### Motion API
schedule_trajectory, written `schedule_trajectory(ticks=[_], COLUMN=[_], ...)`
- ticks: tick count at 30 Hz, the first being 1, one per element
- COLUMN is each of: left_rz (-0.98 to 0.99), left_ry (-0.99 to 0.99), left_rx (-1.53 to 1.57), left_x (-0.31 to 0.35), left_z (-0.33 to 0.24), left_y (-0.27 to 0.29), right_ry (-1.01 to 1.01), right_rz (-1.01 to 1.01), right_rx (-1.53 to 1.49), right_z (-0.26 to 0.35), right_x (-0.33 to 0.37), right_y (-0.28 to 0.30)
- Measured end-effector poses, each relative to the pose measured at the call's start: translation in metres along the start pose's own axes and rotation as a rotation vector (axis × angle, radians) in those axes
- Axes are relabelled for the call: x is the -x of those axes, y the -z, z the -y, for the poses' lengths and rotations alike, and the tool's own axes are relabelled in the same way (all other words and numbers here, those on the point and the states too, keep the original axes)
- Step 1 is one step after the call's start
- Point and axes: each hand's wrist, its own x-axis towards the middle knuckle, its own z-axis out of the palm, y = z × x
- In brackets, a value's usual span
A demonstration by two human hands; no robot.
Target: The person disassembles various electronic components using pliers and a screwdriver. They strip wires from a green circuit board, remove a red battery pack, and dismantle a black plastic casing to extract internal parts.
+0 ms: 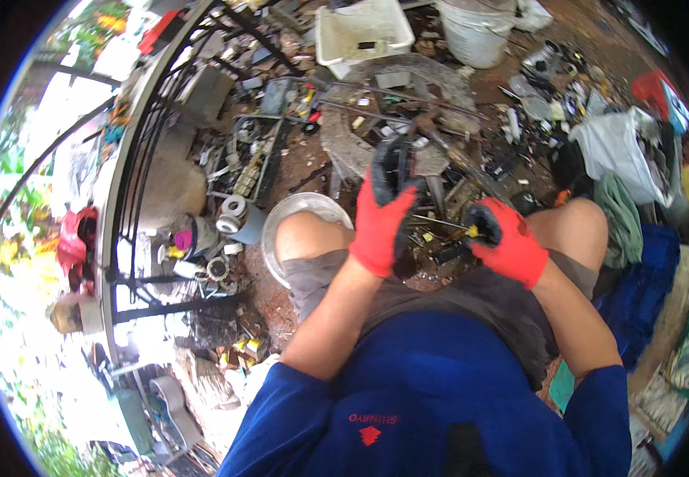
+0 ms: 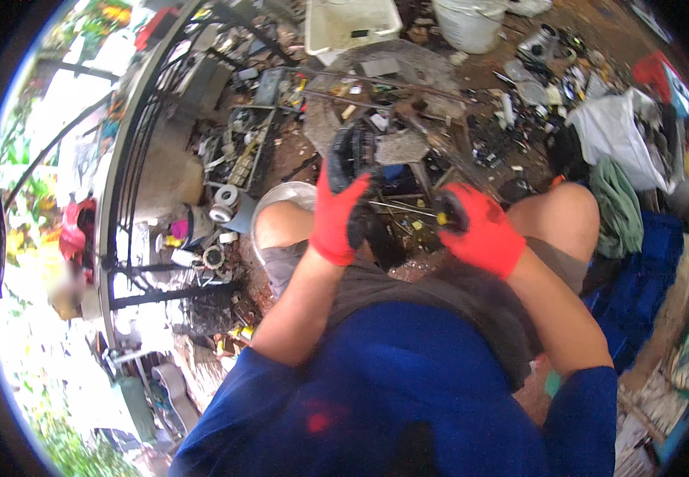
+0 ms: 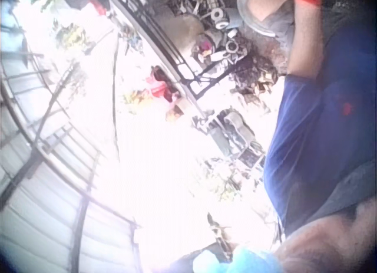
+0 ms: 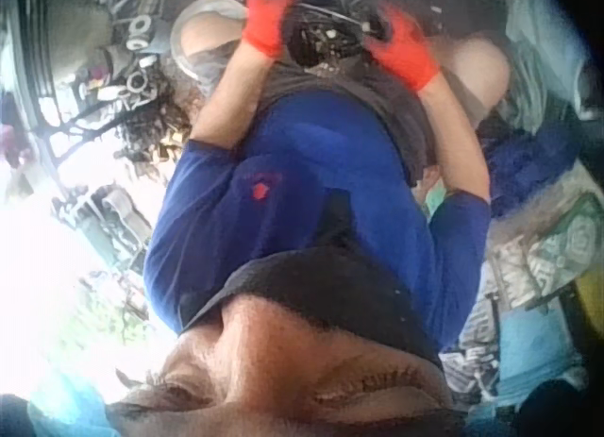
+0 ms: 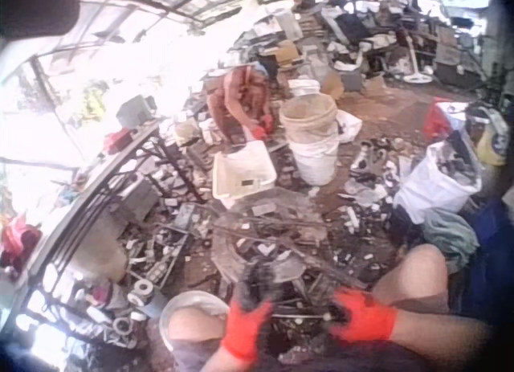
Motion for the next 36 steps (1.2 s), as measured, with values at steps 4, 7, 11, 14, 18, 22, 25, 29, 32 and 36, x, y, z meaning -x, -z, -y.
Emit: schedule_trajectory(ticks=[4, 7, 11, 14, 18, 22, 25, 29, 32, 36], left_rz=[-0.074, -0.069, -0.145, -0.167, -0.145, -0.087, -0.125, -0.127, -0.106, -0.083], left_ry=[0.052, -0.001, 0.022, 0.046, 0.113, 0.169, 0.163, 0.159, 0.168, 0.165], left_rx=[-0.069, -0.092, -0.158, -0.223, -0.240, -0.204, -0.205, -0.157, -0.124, -0.141], left_x=[0.003, 0.004, -0.005, -0.003, -0.004, -0.005, -0.004, -0.003, 0.000, 0.003], left_z=[0.005, 0.015, 0.028, 0.035, 0.039, 0.043, 0.051, 0.054, 0.054, 0.055], left_y=[0.005, 0.017, 0.011, 0.020, 0.019, 0.023, 0.023, 0.014, 0.013, 0.010], right_ry=[-0.011, -0.006, 0.010, -0.025, -0.034, -0.033, -0.082, -0.114, -0.080, -0.055], right_rz=[0.022, 0.056, 0.033, 0.082, 0.077, -0.071, 0.011, 0.067, 0.004, 0.009], right_rx=[0.141, 0.119, 0.158, 0.201, 0.293, 0.260, 0.271, 0.298, 0.314, 0.352], right_z=[0.008, 0.013, 0.011, 0.013, 0.016, 0.011, 0.011, 0.015, 0.015, 0.016], right_x=[0.002, 0.001, -0.001, -0.005, -0.004, -0.002, -0.009, -0.012, -0.012, -0.013], right_y=[-0.010, -0.009, -0.001, -0.004, -0.006, -0.016, -0.014, -0.008, -0.009, -0.011])
